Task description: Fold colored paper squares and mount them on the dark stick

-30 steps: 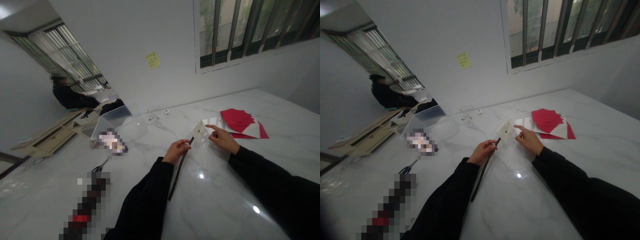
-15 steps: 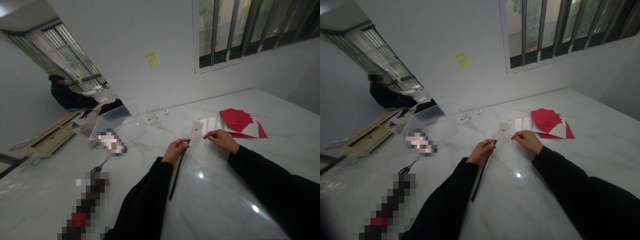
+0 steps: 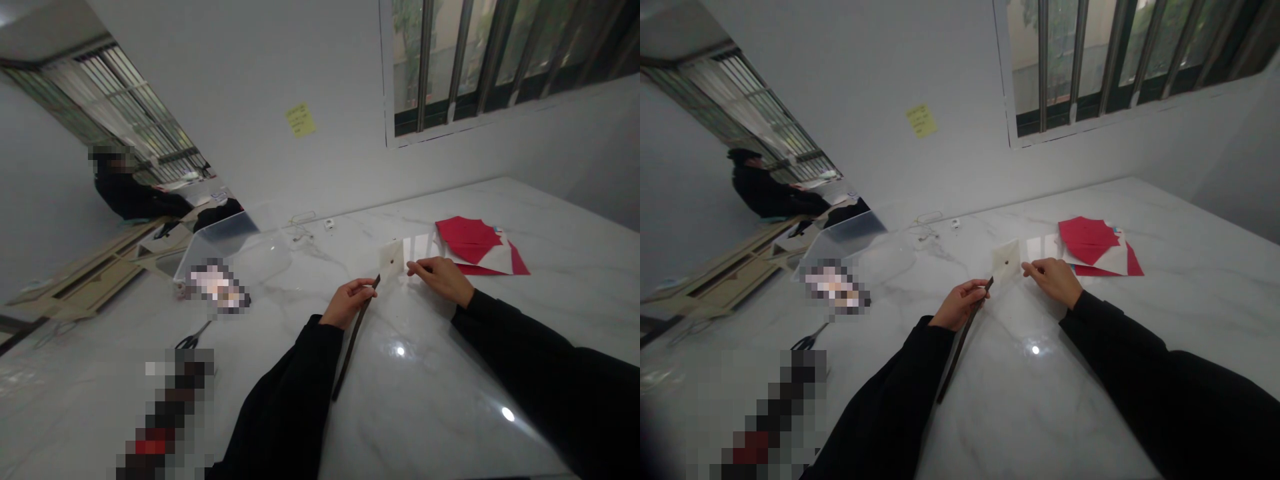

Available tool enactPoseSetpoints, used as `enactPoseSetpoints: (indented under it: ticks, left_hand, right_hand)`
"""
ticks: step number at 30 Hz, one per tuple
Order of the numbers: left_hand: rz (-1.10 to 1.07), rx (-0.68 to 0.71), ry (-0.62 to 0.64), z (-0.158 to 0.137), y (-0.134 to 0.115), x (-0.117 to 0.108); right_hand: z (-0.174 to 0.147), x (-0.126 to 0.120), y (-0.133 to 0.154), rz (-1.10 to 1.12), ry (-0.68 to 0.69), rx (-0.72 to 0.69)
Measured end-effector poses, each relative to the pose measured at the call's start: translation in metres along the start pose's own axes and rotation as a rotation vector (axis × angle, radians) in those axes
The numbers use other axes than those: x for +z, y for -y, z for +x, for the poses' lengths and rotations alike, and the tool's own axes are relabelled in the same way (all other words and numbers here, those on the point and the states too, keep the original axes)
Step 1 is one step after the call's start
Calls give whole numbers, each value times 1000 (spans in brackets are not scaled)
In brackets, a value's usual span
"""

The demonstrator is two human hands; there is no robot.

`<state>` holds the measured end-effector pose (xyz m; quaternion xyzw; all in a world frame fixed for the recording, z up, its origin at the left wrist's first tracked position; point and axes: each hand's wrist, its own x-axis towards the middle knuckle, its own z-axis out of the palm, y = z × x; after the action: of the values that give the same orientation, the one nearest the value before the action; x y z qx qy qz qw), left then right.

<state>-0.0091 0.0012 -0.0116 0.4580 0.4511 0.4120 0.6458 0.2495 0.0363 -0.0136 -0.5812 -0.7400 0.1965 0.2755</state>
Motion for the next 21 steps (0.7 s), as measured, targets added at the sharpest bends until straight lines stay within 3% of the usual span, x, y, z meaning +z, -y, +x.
enactPoseSetpoints:
  ticks: [5, 10, 16, 21]
  left_hand:
    - [-35, -8, 3, 0, 0, 1]
    - [-65, -20, 0, 1, 3, 0]
    - [-52, -4, -6, 2, 6, -1]
    - [-60, -15, -2, 0, 4, 0]
  right_hand:
    - [0, 1, -1, -9, -36, -1]
    - [-2, 3, 1, 117, -101, 27]
    - [-1, 5, -5, 29, 72, 6]
    - [-1, 8, -5, 80, -30, 20]
